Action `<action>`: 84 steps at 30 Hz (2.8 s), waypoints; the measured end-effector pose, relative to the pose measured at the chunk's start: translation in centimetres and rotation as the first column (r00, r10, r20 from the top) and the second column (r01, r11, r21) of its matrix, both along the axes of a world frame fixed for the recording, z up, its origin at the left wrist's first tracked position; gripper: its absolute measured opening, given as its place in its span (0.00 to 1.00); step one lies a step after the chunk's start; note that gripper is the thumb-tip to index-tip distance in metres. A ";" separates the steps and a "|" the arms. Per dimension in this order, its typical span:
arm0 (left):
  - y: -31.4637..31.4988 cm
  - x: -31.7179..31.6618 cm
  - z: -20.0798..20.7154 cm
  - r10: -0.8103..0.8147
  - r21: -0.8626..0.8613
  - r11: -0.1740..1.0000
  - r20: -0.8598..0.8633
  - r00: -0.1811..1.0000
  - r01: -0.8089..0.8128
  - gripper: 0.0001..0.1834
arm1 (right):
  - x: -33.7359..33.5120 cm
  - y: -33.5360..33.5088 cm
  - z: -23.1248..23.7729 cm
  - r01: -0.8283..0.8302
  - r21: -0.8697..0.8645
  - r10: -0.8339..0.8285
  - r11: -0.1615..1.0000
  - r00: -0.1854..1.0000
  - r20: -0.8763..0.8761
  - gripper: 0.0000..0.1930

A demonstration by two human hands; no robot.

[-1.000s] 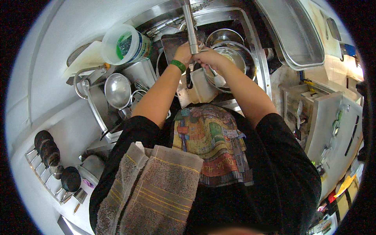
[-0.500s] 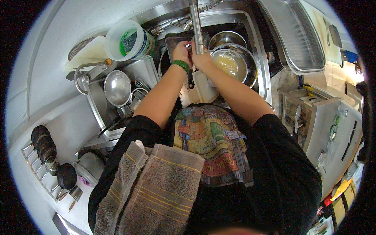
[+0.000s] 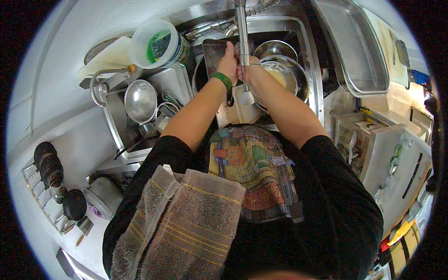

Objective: The person washes several metal kitchen items in a double-basin stainless steel sink. They scrub and rinse a small metal cup, a rectangular metal container, a whisk, and a large metal bowl under running water, then place the cleaned items into the left sink basin.

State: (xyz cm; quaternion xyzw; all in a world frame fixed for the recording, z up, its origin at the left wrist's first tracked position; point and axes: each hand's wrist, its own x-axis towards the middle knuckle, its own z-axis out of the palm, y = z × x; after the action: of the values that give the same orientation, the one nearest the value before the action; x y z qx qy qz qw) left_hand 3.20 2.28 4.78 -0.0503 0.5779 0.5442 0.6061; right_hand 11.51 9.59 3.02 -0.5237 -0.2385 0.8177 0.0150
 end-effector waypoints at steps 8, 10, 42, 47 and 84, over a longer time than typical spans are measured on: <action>2.4 3.8 1.1 -0.125 -0.006 0.986 -0.680 0.723 0.164 0.37 | 1.1 -0.6 -1.2 0.450 -0.040 -0.440 0.892 0.848 -0.297 0.15; 2.8 3.3 0.8 -0.178 -0.079 0.982 -0.683 0.709 0.170 0.34 | 1.8 -1.0 0.3 0.379 0.048 -0.341 0.924 0.876 -0.340 0.18; 0.3 3.1 -1.2 0.076 -0.056 0.995 -0.065 0.995 -0.079 0.13 | 8.2 -1.3 13.3 -0.084 0.907 0.236 -0.412 0.952 0.196 0.10; -0.4 2.6 1.1 0.160 -0.024 0.987 0.169 0.973 -0.159 0.10 | 11.6 -2.0 10.7 -0.406 0.787 0.045 -0.465 0.876 0.479 0.14; -1.6 4.2 -0.7 -0.340 -0.307 0.909 -0.937 0.075 0.282 0.23 | -0.4 -0.4 -3.5 0.115 -0.361 -0.282 0.926 0.845 -0.455 0.20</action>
State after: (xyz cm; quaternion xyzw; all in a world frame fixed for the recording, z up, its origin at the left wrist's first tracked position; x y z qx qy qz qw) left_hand 7.39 0.67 4.08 0.4239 0.8380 0.2896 0.1851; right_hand 11.09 9.17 -0.47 -0.3118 -0.0347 0.9464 0.0766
